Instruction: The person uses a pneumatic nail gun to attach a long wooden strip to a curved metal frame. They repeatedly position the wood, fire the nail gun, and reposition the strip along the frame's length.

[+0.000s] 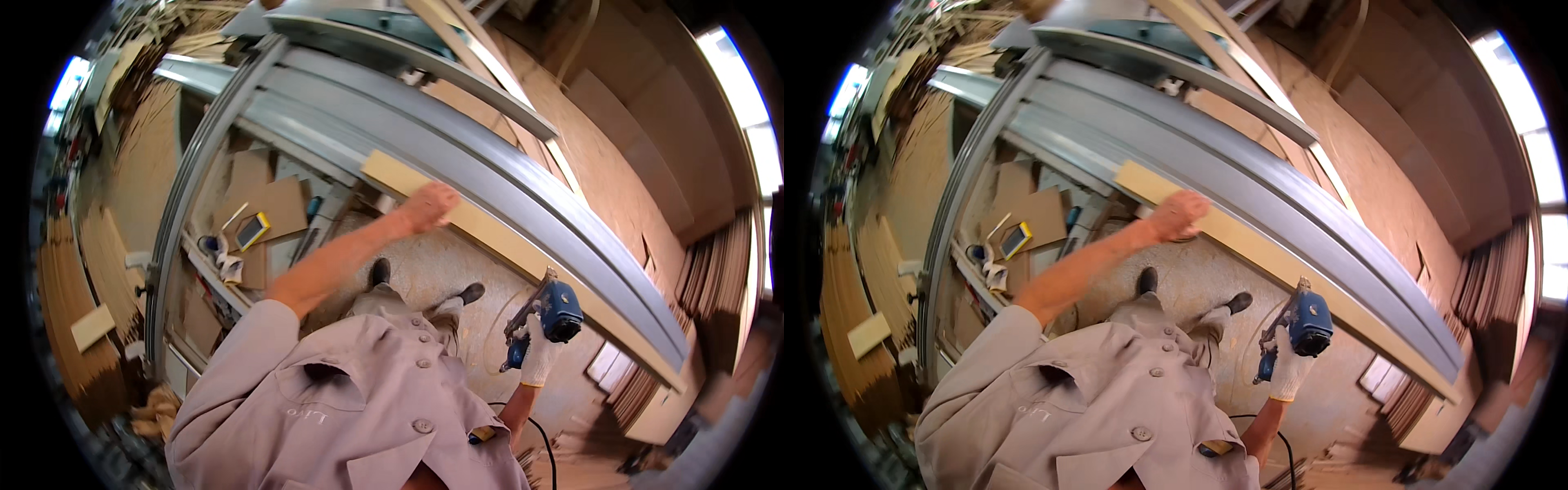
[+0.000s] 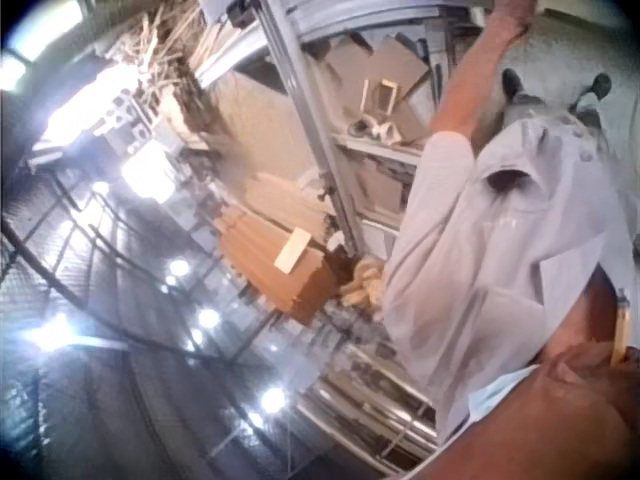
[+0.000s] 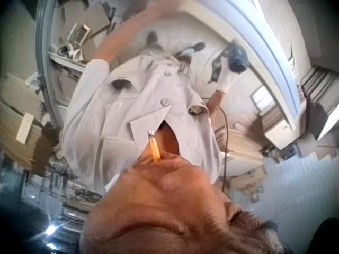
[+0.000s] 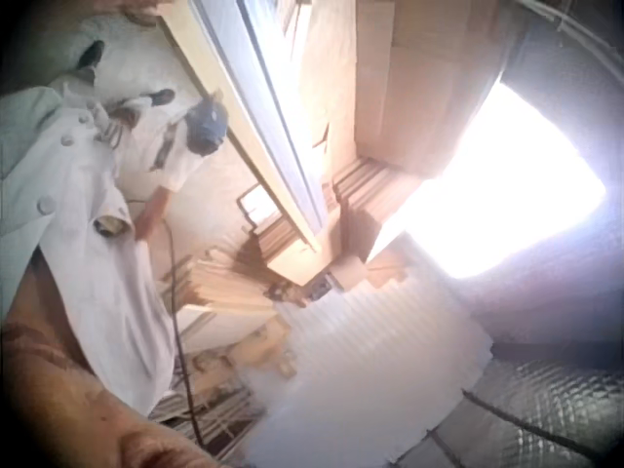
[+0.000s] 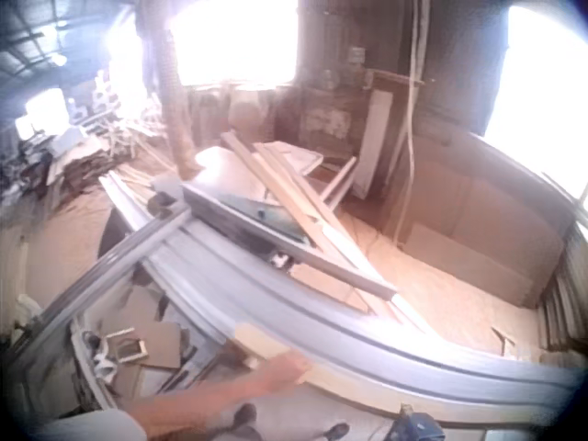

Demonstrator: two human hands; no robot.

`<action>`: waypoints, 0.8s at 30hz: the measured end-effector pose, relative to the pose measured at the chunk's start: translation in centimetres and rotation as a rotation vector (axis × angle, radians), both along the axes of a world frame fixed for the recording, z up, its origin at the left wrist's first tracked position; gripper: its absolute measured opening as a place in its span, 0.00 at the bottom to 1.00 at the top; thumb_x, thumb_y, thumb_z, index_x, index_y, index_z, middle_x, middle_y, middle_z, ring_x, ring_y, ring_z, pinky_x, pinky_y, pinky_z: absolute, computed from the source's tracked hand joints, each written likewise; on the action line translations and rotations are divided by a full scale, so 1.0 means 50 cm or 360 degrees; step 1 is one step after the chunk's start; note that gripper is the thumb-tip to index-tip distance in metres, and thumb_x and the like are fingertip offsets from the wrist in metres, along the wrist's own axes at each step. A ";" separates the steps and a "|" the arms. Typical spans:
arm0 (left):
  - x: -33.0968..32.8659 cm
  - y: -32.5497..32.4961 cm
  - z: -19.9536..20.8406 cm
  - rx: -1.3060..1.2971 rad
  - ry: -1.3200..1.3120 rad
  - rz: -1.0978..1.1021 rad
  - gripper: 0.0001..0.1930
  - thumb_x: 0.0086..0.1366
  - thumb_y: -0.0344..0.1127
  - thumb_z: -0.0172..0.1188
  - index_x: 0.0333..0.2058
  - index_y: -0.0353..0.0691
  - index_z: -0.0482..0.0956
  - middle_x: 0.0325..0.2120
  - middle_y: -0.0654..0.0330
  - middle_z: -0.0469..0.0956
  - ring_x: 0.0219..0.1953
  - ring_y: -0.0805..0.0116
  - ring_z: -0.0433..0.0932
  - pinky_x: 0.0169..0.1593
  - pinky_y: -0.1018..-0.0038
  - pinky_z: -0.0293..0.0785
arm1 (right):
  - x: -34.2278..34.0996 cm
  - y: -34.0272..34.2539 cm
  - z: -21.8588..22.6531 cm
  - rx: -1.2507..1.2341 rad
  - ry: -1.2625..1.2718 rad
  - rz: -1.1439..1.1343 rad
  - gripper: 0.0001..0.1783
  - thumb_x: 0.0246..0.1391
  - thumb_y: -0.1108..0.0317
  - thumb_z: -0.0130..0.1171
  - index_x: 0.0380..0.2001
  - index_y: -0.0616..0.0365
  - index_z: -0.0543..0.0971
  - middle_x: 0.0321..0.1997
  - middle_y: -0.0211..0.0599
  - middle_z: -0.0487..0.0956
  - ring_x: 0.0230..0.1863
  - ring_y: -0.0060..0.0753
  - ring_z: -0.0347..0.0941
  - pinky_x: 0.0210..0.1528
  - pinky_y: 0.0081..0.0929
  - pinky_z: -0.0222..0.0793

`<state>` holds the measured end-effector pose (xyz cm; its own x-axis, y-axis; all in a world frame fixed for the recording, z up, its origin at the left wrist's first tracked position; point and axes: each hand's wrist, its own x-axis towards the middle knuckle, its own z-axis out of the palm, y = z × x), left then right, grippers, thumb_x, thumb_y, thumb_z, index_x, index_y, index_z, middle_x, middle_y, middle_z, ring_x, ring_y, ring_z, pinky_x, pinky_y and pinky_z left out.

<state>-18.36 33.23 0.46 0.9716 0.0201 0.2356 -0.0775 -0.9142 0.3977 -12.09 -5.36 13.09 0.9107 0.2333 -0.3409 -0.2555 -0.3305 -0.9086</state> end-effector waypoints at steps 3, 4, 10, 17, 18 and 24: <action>-0.087 -0.028 0.061 -0.0474 0.0071 0.0165 0.29 0.58 0.43 0.74 0.54 0.34 0.76 0.56 0.51 0.79 0.59 0.50 0.77 0.65 0.59 0.71 | -0.046 0.170 0.103 0.0260 0.0135 0.0070 0.18 0.56 0.72 0.69 0.49 0.63 0.82 0.35 0.30 0.80 0.26 0.23 0.76 0.31 0.22 0.74; -0.128 -0.053 0.082 -0.0703 0.0080 0.0134 0.31 0.57 0.43 0.75 0.55 0.35 0.76 0.57 0.52 0.78 0.60 0.50 0.77 0.65 0.59 0.71 | -0.058 0.211 0.112 0.0303 0.0036 0.0096 0.17 0.58 0.71 0.66 0.49 0.65 0.81 0.31 0.32 0.79 0.26 0.24 0.75 0.32 0.26 0.75; -0.311 -0.113 0.158 -0.1322 -0.0257 0.0254 0.40 0.50 0.44 0.80 0.61 0.42 0.74 0.64 0.54 0.74 0.65 0.51 0.72 0.67 0.59 0.70 | -0.077 0.478 0.161 0.0831 0.0220 0.0031 0.17 0.62 0.67 0.62 0.48 0.68 0.77 0.21 0.34 0.73 0.23 0.29 0.72 0.35 0.34 0.77; -0.434 -0.051 0.196 -0.1097 -0.0595 0.0672 0.36 0.58 0.41 0.74 0.66 0.46 0.72 0.65 0.55 0.71 0.66 0.50 0.70 0.68 0.58 0.68 | -0.121 0.612 0.163 0.1094 0.0753 0.0051 0.12 0.64 0.63 0.62 0.43 0.61 0.79 0.21 0.30 0.70 0.21 0.24 0.62 0.30 0.27 0.68; -0.439 -0.043 0.197 -0.0959 -0.0655 0.0786 0.36 0.59 0.41 0.73 0.66 0.46 0.72 0.65 0.56 0.71 0.66 0.51 0.70 0.68 0.57 0.67 | -0.118 0.612 0.143 0.1116 0.0838 0.0057 0.12 0.64 0.62 0.62 0.42 0.60 0.79 0.22 0.29 0.70 0.20 0.23 0.61 0.30 0.27 0.67; -0.471 -0.031 0.201 -0.0492 -0.0567 0.0714 0.40 0.51 0.49 0.73 0.65 0.53 0.74 0.64 0.66 0.71 0.67 0.58 0.66 0.70 0.55 0.60 | -0.192 0.623 0.130 0.1022 0.0964 0.0334 0.12 0.66 0.60 0.61 0.43 0.56 0.77 0.21 0.28 0.67 0.21 0.22 0.63 0.29 0.23 0.67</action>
